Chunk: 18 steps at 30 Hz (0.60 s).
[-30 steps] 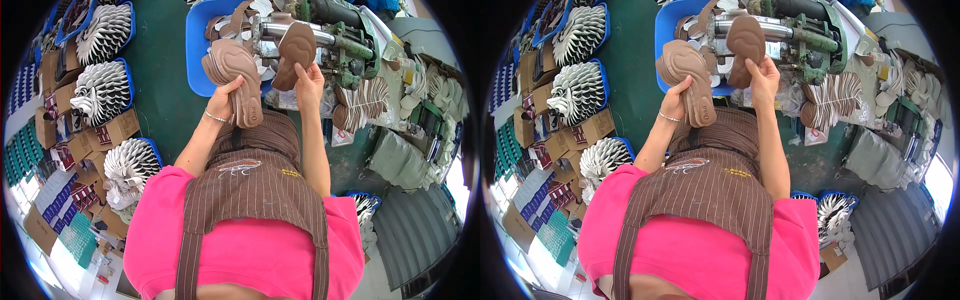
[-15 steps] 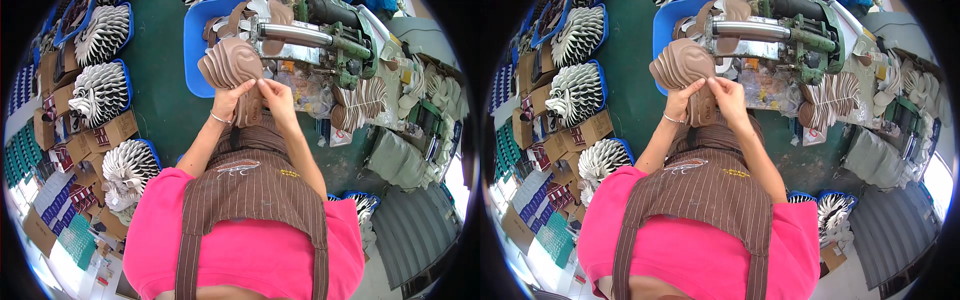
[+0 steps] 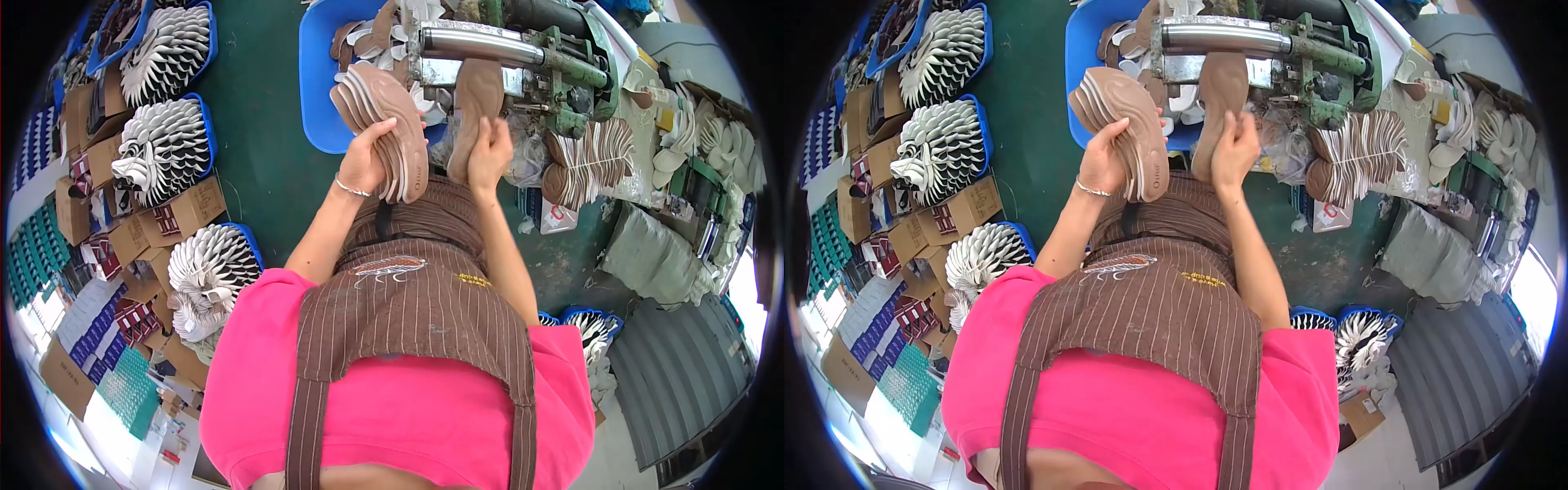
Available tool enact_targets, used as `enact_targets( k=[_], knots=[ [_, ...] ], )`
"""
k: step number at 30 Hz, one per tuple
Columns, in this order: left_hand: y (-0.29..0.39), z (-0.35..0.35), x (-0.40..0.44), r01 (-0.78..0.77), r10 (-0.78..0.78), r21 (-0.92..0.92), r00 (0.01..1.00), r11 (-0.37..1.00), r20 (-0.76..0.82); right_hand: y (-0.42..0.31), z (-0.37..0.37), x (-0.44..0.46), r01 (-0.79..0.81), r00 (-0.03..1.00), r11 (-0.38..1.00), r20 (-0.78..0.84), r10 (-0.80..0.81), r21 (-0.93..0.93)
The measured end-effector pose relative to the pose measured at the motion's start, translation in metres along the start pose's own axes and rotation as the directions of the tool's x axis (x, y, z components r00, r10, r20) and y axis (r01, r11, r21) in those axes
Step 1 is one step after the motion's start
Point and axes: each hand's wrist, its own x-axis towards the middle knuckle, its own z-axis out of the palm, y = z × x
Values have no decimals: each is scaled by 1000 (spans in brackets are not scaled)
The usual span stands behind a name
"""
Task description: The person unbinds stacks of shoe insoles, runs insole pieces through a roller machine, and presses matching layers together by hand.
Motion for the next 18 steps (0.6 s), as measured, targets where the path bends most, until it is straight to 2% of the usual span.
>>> enact_targets(
  k=[1,2,3,4,6,7,8,10,11,13,15,17,18],
  knots=[
    [-1,-4,0,8,-8,42,1000,999,8,-4,1,12,13,1000,1000,-19,-13,-14],
    [-2,-7,0,14,-15,84,1000,996,16,-9,4,20,-24,999,999,40,22,37],
    [0,2,-2,5,-5,29,1000,1000,-2,-19,8,27,-63,993,994,101,54,88],
    [-3,3,-3,-42,45,90,998,995,-33,-28,13,29,-102,984,985,162,79,137],
    [-9,3,0,-134,153,208,985,969,-77,-47,12,1,-359,826,916,517,223,180],
    [-10,6,0,-186,220,238,967,953,-128,-44,19,-16,-167,846,971,531,53,169],
    [-11,4,0,-186,238,346,964,920,-115,-40,17,-28,-259,846,943,520,117,210],
    [-13,-1,-3,-174,265,548,960,818,-90,-48,11,-34,-426,818,807,555,152,409],
    [-15,-1,-4,-204,303,565,949,799,-86,-47,10,-35,-483,780,774,603,167,409],
    [-16,7,-3,-256,309,478,950,840,-35,-45,6,-32,-582,700,707,690,184,401],
    [-18,13,-2,-272,305,413,952,869,-13,-52,1,-34,-613,701,679,675,230,406],
    [-18,10,-2,-255,300,449,953,856,-31,-52,-2,-35,-592,739,685,625,251,425],
    [-18,7,-5,-242,298,470,953,849,-46,-57,-5,-36,-595,758,636,606,240,491]
  ],
)
